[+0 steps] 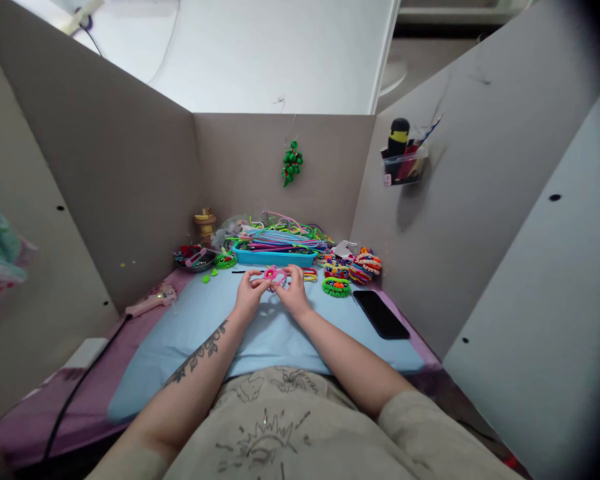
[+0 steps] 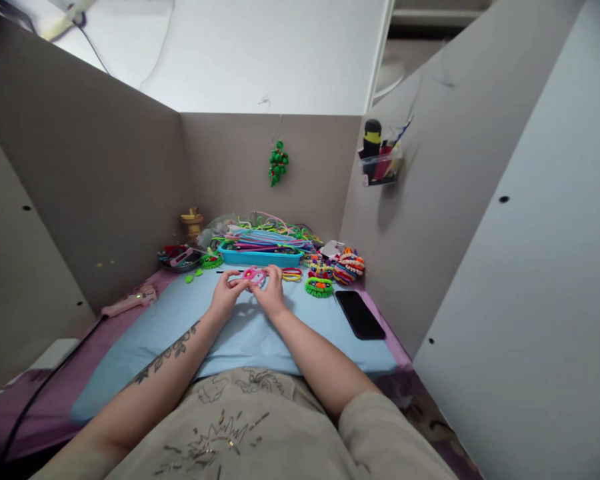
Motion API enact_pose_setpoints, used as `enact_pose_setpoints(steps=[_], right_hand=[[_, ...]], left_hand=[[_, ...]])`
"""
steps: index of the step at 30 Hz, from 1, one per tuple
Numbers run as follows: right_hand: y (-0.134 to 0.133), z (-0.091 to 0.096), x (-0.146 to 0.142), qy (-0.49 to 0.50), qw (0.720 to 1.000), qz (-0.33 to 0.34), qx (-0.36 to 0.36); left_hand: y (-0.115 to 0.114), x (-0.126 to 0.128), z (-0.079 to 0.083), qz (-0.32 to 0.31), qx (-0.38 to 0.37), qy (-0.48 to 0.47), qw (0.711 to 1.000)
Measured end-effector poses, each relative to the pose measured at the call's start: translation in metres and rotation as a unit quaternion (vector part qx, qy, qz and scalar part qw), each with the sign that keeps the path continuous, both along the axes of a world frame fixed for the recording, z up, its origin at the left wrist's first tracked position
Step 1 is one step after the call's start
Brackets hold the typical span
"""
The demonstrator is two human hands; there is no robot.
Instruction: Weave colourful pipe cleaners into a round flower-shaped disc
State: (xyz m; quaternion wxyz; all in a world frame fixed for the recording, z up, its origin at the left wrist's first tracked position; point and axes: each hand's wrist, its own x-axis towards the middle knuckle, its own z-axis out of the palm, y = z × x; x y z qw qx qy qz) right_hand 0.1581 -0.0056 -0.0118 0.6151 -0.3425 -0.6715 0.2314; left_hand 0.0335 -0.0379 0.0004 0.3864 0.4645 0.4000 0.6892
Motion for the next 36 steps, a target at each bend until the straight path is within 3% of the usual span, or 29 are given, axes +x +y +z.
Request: enact_pose_setpoints(steps=[3, 5, 14, 18, 22, 29, 36], right_hand=[[-0.001, 0.001, 0.003, -0.081, 0.989, -0.091, 0.082], [-0.003, 0.002, 0.006, -0.147, 0.976, -0.102, 0.123], [-0.02, 0.004, 0.004, -0.273, 0.941, -0.011, 0.199], [-0.03, 0.004, -0.001, -0.298, 0.924, 0.064, 0.232], [-0.029, 0.003, -0.001, -0.237, 0.944, 0.11, 0.202], [-0.009, 0.005, 0.009, -0.115, 0.987, -0.025, 0.105], [-0.003, 0.004, 0.007, -0.096, 0.993, -0.032, 0.067]], left_hand=[[-0.001, 0.0, 0.0, -0.006, -0.007, -0.003, 1.0], [-0.001, 0.0, 0.0, -0.008, -0.008, -0.004, 1.0], [-0.001, -0.002, 0.001, -0.002, 0.001, -0.02, 1.0], [-0.002, -0.005, 0.0, -0.008, -0.005, -0.017, 1.0], [0.0, -0.009, -0.001, 0.008, -0.001, -0.014, 1.0], [0.004, -0.008, -0.004, 0.028, 0.017, 0.008, 0.999], [0.002, -0.005, -0.004, 0.025, 0.028, 0.029, 0.999]])
